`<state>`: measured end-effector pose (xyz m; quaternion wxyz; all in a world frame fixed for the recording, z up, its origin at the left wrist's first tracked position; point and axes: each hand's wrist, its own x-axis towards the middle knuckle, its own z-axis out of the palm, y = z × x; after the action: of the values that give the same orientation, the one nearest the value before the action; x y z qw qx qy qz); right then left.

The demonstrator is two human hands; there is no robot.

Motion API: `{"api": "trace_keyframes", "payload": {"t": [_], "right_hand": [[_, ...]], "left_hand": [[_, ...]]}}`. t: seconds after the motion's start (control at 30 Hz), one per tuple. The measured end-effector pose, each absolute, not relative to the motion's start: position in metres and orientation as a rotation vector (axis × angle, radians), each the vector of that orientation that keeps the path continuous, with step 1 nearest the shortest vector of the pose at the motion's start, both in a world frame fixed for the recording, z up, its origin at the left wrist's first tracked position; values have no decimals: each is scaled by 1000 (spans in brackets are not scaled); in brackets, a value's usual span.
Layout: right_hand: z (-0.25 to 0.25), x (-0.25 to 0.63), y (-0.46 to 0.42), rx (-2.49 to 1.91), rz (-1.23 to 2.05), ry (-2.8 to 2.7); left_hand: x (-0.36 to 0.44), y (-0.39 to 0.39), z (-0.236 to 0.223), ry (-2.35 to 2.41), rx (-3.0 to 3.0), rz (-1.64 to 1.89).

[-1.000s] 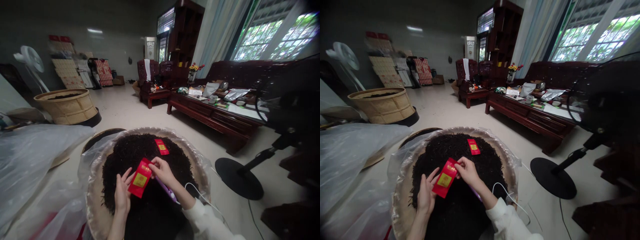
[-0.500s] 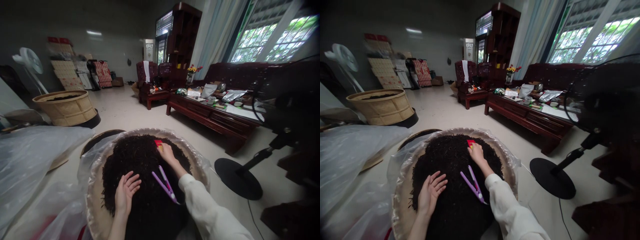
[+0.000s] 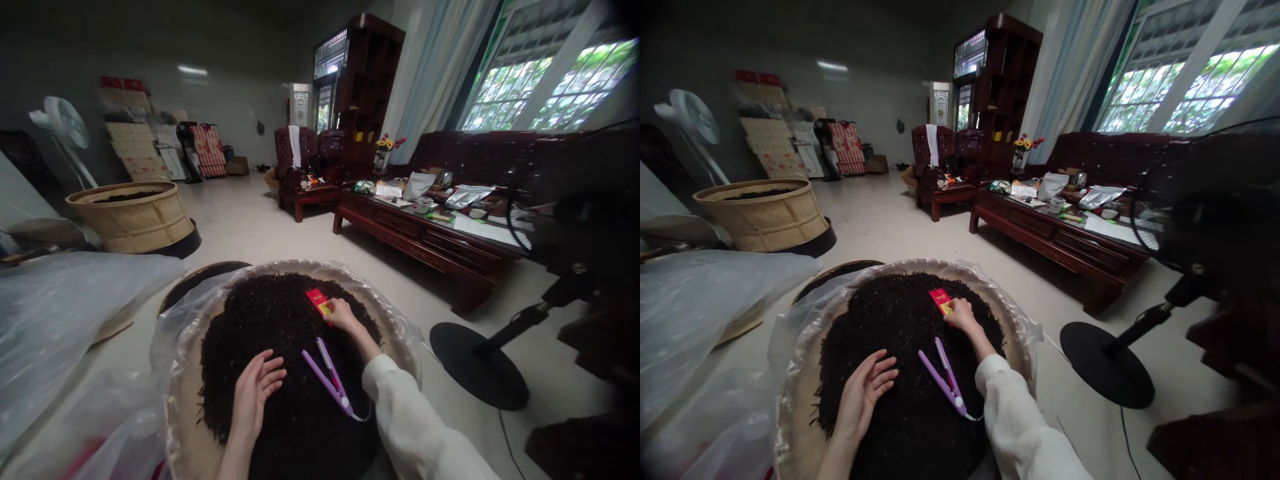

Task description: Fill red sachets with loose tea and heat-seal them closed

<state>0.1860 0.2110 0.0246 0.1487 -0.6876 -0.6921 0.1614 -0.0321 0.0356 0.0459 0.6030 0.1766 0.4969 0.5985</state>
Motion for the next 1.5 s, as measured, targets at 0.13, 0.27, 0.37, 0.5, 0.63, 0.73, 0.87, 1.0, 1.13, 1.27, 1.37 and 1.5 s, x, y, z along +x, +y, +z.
{"api": "trace_keyframes", "payload": {"t": [0.13, 0.27, 0.37, 0.5, 0.63, 0.73, 0.87, 1.0, 1.13, 1.27, 1.37, 1.5], "right_hand": [[26, 184, 199, -2020, 385, -1967], [31, 179, 186, -1996, 305, -1992], [34, 176, 179, -1981, 241, -2000], [36, 174, 174, -1977, 187, -1965], [33, 172, 173, -1931, 182, -1917], [29, 171, 171, -1869, 215, -1876], [29, 174, 170, -1785, 248, -1782], [40, 179, 172, -1686, 367, -1652], [50, 166, 158, -1470, 568, -1600], [40, 133, 118, -1261, 855, -1643], [35, 116, 91, -1082, 1135, -1662], [56, 115, 77, -930, 539, -1937]], "left_hand": [[-30, 35, 46, 1161, 429, 1383], [-29, 33, 48, 1180, 439, 1375], [-29, 33, 49, 1188, 444, 1365], [-29, 33, 49, 1194, 451, 1352], [-29, 32, 50, 1201, 447, 1350], [-29, 31, 51, 1200, 447, 1353], [-30, 31, 49, 1206, 451, 1355], [-32, 32, 47, 1212, 471, 1366], [-28, 35, 45, 1206, 537, 1417], [-21, 40, 42, 1177, 646, 1518], [-23, 40, 38, 1231, 788, 1517], [-29, 35, 34, 1435, 1056, 1430]]}}
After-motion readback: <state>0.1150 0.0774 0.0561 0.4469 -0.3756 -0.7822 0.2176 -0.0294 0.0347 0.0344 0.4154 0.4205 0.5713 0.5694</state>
